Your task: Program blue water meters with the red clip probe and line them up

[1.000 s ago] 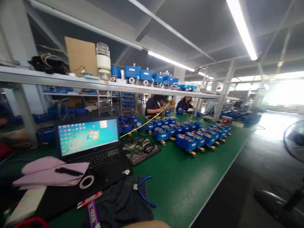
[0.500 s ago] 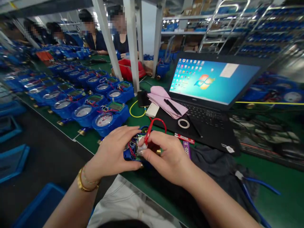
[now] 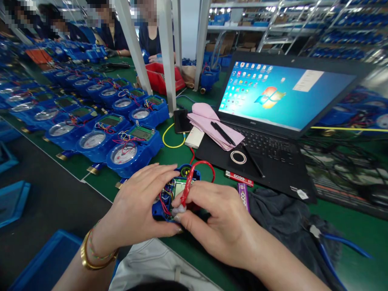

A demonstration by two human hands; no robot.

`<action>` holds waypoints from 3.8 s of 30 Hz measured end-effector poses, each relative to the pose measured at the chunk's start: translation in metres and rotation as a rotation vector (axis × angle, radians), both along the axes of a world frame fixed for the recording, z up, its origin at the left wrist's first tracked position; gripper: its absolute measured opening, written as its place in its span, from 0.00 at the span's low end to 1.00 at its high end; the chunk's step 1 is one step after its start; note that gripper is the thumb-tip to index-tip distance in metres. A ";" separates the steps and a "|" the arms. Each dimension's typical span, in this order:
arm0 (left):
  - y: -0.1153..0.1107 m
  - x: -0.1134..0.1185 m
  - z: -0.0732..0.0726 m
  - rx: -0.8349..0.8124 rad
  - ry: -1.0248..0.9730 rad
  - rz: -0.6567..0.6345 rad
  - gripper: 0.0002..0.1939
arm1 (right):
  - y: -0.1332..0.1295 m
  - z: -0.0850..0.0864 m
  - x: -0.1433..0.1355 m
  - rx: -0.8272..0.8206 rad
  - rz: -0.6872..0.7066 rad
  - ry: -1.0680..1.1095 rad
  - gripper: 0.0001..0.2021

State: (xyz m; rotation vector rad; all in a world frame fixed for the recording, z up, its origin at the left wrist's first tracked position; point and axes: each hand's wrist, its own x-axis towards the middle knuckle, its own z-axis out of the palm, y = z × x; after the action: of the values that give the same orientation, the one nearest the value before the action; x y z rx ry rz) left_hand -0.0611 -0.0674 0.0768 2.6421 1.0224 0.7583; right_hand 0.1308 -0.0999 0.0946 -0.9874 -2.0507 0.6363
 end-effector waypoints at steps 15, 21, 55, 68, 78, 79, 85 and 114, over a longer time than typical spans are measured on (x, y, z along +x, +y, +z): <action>0.003 0.000 0.001 -0.011 0.043 0.002 0.39 | 0.001 0.001 0.001 -0.035 0.014 -0.018 0.07; 0.002 0.000 0.000 -0.012 0.040 0.007 0.39 | 0.001 0.000 0.000 -0.027 0.012 -0.064 0.05; -0.002 0.001 0.000 -0.049 0.007 0.025 0.37 | -0.008 -0.009 -0.002 0.231 0.035 -0.074 0.04; -0.004 0.002 0.001 0.008 0.008 0.035 0.36 | -0.003 -0.018 -0.004 0.221 0.078 -0.040 0.04; -0.003 0.002 0.000 -0.030 -0.026 0.022 0.36 | -0.004 -0.014 -0.003 0.198 0.003 -0.116 0.03; -0.003 0.002 0.000 -0.031 -0.026 0.015 0.36 | -0.005 -0.015 -0.003 0.208 -0.021 -0.132 0.03; 0.000 0.001 -0.002 -0.033 -0.017 0.009 0.37 | -0.007 -0.015 -0.003 0.146 -0.097 -0.109 0.03; 0.002 0.002 0.002 -0.061 -0.026 0.005 0.35 | -0.005 -0.007 -0.001 0.219 -0.026 -0.076 0.04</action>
State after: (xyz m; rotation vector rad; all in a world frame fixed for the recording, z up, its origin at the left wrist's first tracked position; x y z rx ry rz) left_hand -0.0589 -0.0656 0.0785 2.5729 1.0287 0.7480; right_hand 0.1294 -0.1050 0.0879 -0.9205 -2.1175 0.3558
